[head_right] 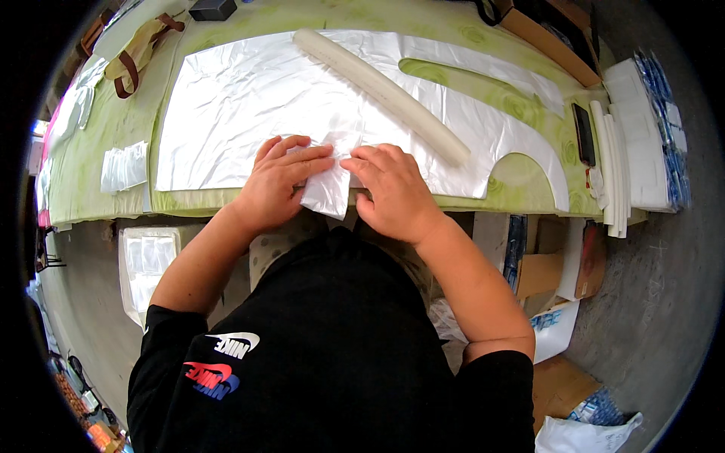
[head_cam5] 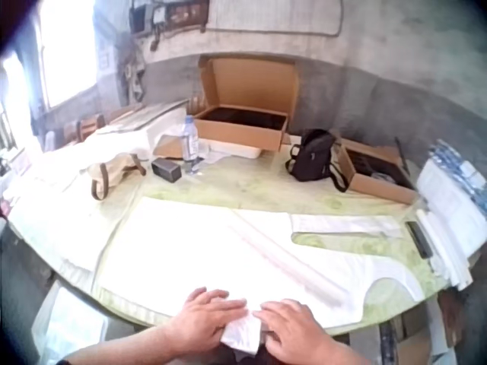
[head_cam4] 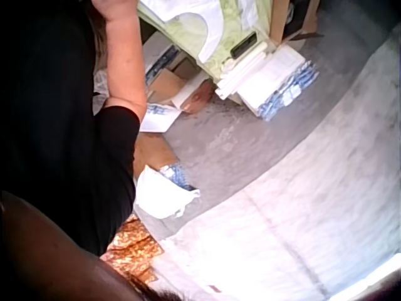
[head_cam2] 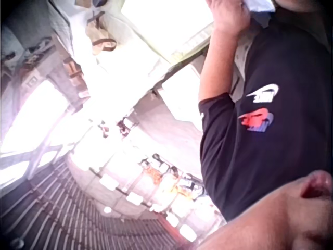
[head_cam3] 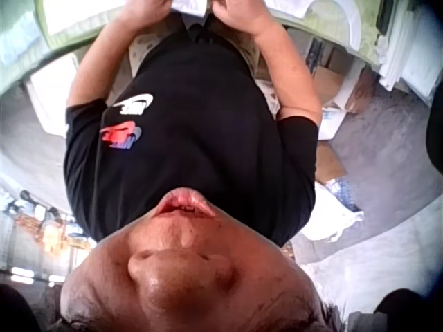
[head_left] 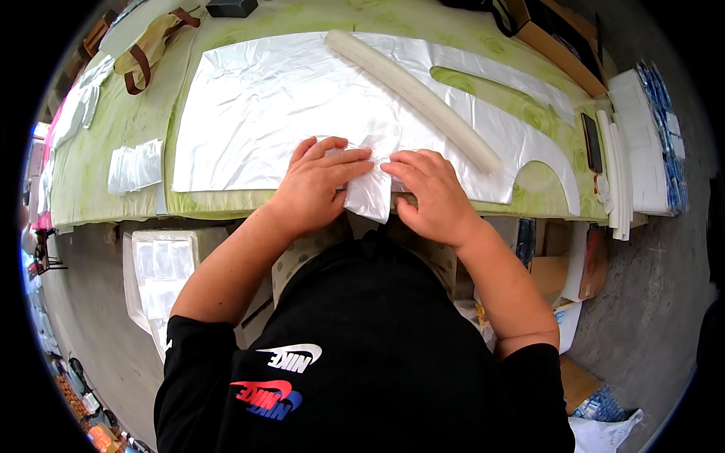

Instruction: The person wraps a white rectangular object with clear plastic wrap on a green workbench. They repeatedly roll the wrap around the object, smooth it with their hands, and adjust the edges to secure the covering.

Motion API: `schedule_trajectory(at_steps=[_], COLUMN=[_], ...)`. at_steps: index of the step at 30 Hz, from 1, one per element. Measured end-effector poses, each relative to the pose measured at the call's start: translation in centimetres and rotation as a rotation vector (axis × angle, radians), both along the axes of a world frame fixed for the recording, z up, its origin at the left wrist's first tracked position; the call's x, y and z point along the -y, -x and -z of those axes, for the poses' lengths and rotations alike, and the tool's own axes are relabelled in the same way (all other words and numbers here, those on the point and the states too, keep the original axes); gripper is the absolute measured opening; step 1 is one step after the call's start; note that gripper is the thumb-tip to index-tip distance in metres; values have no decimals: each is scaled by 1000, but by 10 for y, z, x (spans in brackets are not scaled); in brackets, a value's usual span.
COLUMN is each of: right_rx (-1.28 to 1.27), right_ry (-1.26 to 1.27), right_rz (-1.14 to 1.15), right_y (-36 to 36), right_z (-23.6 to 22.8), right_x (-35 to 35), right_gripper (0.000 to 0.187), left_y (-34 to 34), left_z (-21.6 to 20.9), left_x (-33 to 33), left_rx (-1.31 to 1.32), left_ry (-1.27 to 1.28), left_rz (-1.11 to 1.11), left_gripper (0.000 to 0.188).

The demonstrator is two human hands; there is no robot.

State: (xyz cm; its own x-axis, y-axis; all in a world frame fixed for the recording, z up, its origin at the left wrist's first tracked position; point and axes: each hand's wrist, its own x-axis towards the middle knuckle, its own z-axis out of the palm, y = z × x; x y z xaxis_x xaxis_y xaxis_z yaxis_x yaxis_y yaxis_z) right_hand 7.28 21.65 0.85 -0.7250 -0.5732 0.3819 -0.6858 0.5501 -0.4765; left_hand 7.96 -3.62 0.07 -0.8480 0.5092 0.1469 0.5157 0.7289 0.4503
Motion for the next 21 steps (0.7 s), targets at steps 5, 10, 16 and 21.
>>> schedule_trajectory(at_steps=[5, 10, 16, 21], right_rx=[87, 57, 45, 88], right_ry=[-16, -30, -189, -199], right_rz=[124, 302, 444, 450], right_y=[16, 22, 19, 18], right_z=[7, 18, 16, 13], right_x=[6, 19, 32, 32], right_gripper=[16, 18, 20, 16], left_y=[10, 15, 22, 25], left_z=[3, 3, -1, 2], left_x=[-7, -17, -21, -24], left_rx=[8, -74, -60, -125], left_ry=[-172, -165, -16, -25], left_rz=[-122, -261, -303, -254], left_gripper=[18, 19, 23, 46])
